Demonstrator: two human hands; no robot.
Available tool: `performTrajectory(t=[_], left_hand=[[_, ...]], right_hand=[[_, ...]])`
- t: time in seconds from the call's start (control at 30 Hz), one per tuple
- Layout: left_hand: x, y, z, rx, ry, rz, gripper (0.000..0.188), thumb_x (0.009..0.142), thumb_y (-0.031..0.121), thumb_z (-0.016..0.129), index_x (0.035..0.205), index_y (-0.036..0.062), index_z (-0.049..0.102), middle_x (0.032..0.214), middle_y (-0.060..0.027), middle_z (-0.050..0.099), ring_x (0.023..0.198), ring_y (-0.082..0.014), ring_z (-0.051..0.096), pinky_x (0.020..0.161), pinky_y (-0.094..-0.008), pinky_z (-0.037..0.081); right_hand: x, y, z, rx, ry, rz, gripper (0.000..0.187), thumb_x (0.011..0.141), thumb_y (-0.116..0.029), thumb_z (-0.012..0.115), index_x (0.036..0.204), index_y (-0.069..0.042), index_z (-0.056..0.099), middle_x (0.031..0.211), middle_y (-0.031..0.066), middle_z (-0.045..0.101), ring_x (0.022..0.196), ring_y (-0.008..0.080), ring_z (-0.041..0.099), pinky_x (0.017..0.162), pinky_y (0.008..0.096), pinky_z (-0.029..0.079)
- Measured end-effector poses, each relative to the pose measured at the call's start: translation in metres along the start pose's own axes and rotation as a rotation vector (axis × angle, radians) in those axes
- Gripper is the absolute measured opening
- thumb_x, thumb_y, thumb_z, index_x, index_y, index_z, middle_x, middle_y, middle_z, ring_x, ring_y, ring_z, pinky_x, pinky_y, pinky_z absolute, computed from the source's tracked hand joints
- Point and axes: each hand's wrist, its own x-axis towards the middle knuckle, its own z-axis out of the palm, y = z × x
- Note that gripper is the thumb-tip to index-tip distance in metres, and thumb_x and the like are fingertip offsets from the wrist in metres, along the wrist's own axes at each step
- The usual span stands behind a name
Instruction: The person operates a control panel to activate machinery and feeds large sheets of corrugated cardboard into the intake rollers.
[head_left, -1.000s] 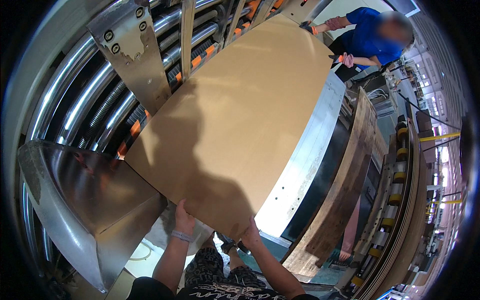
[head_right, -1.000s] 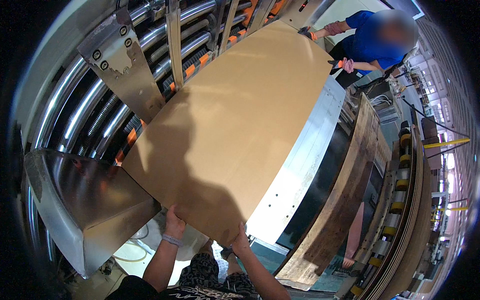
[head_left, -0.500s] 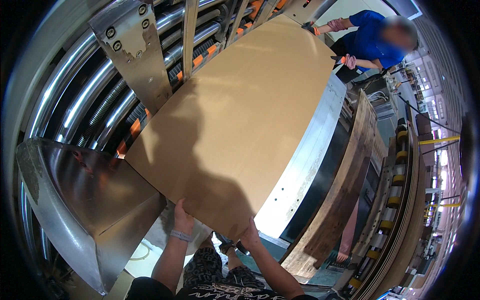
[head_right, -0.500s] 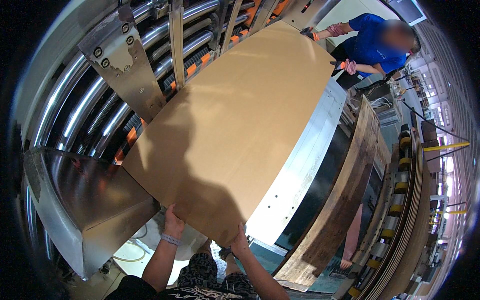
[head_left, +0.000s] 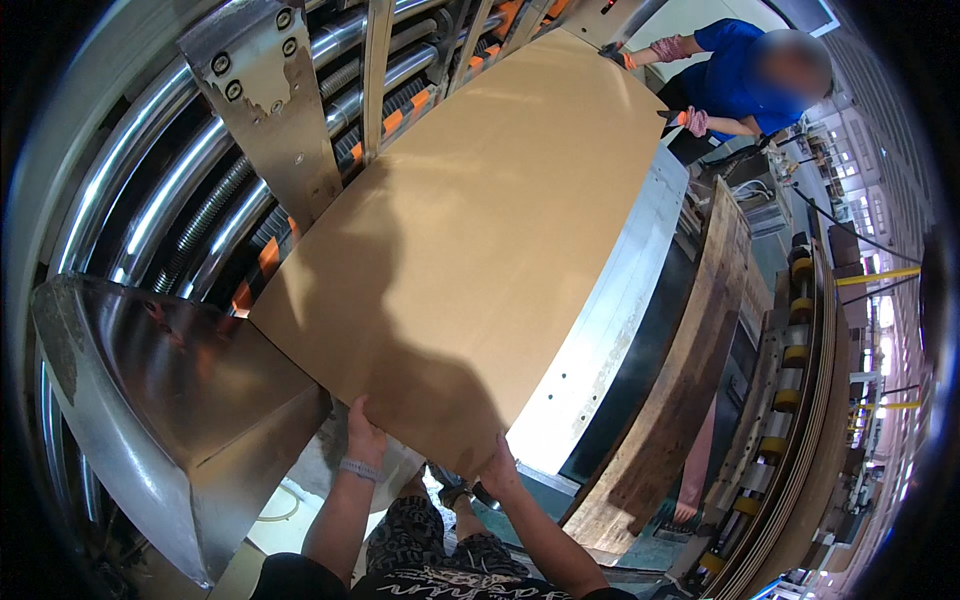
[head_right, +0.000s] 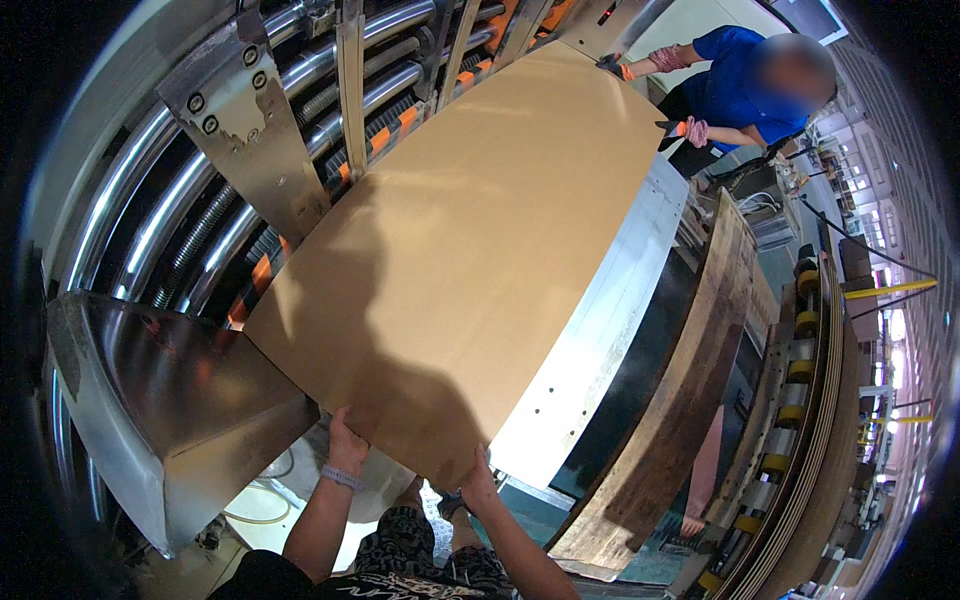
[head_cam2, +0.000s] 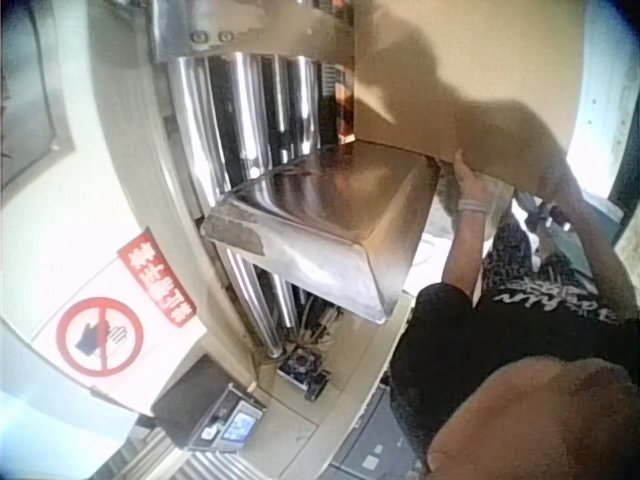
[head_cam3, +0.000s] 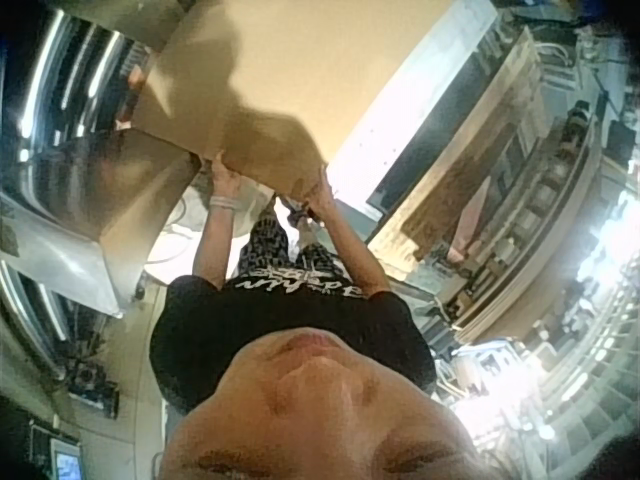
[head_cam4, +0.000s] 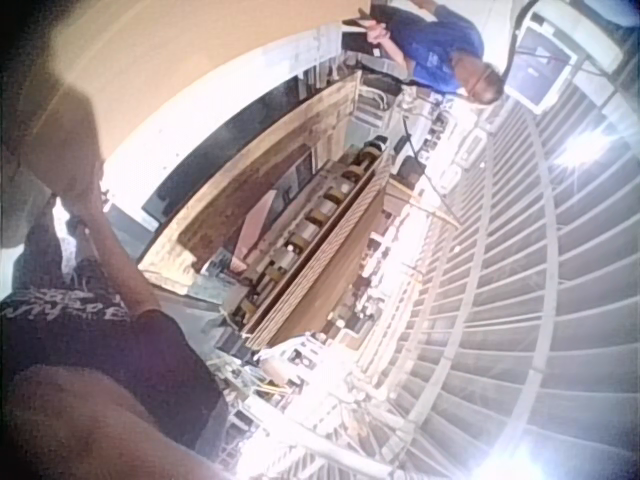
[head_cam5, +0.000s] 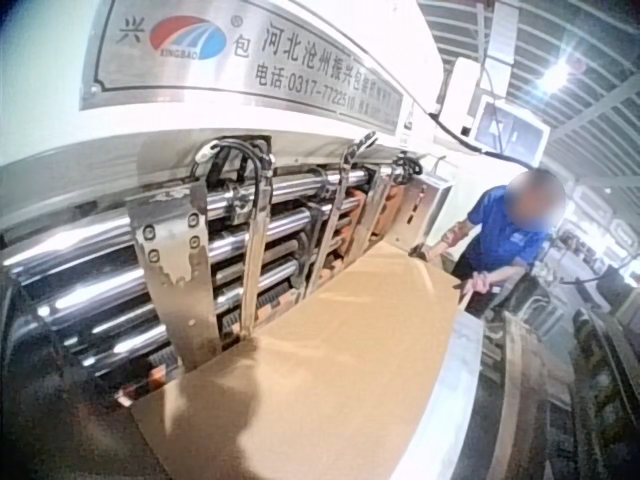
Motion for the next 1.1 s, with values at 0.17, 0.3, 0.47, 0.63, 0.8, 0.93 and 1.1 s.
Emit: performTrajectory(t=[0.17, 0.3, 0.47, 0.63, 0.8, 0.93, 1.1], left_hand=[[0.011, -0.002, -0.008, -0.04, -0.07, -0.019, 0.039, 0.083, 0.024, 0.045, 0.116, 0.0023, 0.043, 0.117, -0.0095, 0.047, 0.11, -0.0245, 0.043, 0.093, -0.0385, 0.034], [0.01, -0.002, -0.004, -0.049, -0.042, -0.013, 0.038, 0.083, 0.025, 0.044, 0.115, 0.0025, 0.045, 0.115, -0.009, 0.049, 0.107, -0.0237, 0.046, 0.092, -0.038, 0.037], [0.011, -0.002, 0.001, -0.06, -0.048, -0.055, 0.038, 0.083, 0.026, 0.043, 0.112, 0.0026, 0.048, 0.109, -0.0085, 0.054, 0.103, -0.0236, 0.05, 0.09, -0.0378, 0.039], [-0.002, 0.001, 0.021, 0.003, 0.012, -0.041, 0.039, 0.083, 0.028, 0.042, 0.112, 0.0025, 0.048, 0.111, -0.0089, 0.053, 0.102, -0.0245, 0.05, 0.088, -0.0386, 0.04], [0.012, -0.005, 0.008, -0.044, -0.043, -0.024, 0.039, 0.083, 0.031, 0.042, 0.111, 0.0042, 0.049, 0.112, -0.0089, 0.051, 0.101, -0.0255, 0.05, 0.086, -0.0394, 0.041], [0.02, -0.001, 0.004, -0.088, 0.001, -0.014, 0.04, 0.082, 0.032, 0.045, 0.111, 0.0051, 0.049, 0.11, -0.0083, 0.051, 0.101, -0.0253, 0.049, 0.085, -0.0396, 0.041], [0.032, 0.002, 0.011, -0.031, 0.028, 0.023, 0.041, 0.082, 0.035, 0.047, 0.112, 0.0078, 0.049, 0.112, -0.0086, 0.049, 0.103, -0.0258, 0.046, 0.086, -0.0401, 0.04]], right_hand=[[0.005, 0.009, -0.017, -0.188, -0.025, -0.05, 0.054, 0.089, -0.043, 0.036, 0.129, -0.007, 0.031, 0.128, 0.009, 0.039, 0.119, 0.0243, 0.035, 0.1, 0.0379, 0.026], [-0.011, 0.001, 0.008, -0.065, 0.035, 0.011, 0.054, 0.089, -0.043, 0.037, 0.129, -0.007, 0.03, 0.128, 0.0091, 0.04, 0.118, 0.0245, 0.036, 0.099, 0.0382, 0.027], [-0.009, 0.016, -0.019, -0.253, 0.004, -0.007, 0.054, 0.088, -0.044, 0.038, 0.128, -0.008, 0.032, 0.127, 0.0096, 0.04, 0.116, 0.0247, 0.038, 0.096, 0.0373, 0.029], [0.002, 0.021, -0.025, -0.167, 0.08, 0.106, 0.054, 0.088, -0.046, 0.036, 0.126, -0.007, 0.035, 0.126, 0.0096, 0.042, 0.115, 0.0241, 0.039, 0.096, 0.0356, 0.029], [0.022, 0.053, -0.078, -0.55, -0.016, -0.073, 0.044, 0.091, -0.034, 0.036, 0.124, -0.005, 0.036, 0.124, 0.0116, 0.044, 0.114, 0.0248, 0.039, 0.097, 0.033, 0.029], [0.006, 0.046, -0.055, -1.411, -0.07, -0.424, 0.038, 0.088, -0.017, 0.04, 0.122, -0.002, 0.036, 0.12, 0.0142, 0.046, 0.111, 0.0255, 0.042, 0.095, 0.032, 0.031], [-0.006, 0.05, -0.061, -1.654, -0.029, -0.155, 0.037, 0.083, -0.006, 0.043, 0.119, 0.0, 0.038, 0.112, 0.012, 0.05, 0.11, 0.025, 0.045, 0.093, 0.0319, 0.034]])
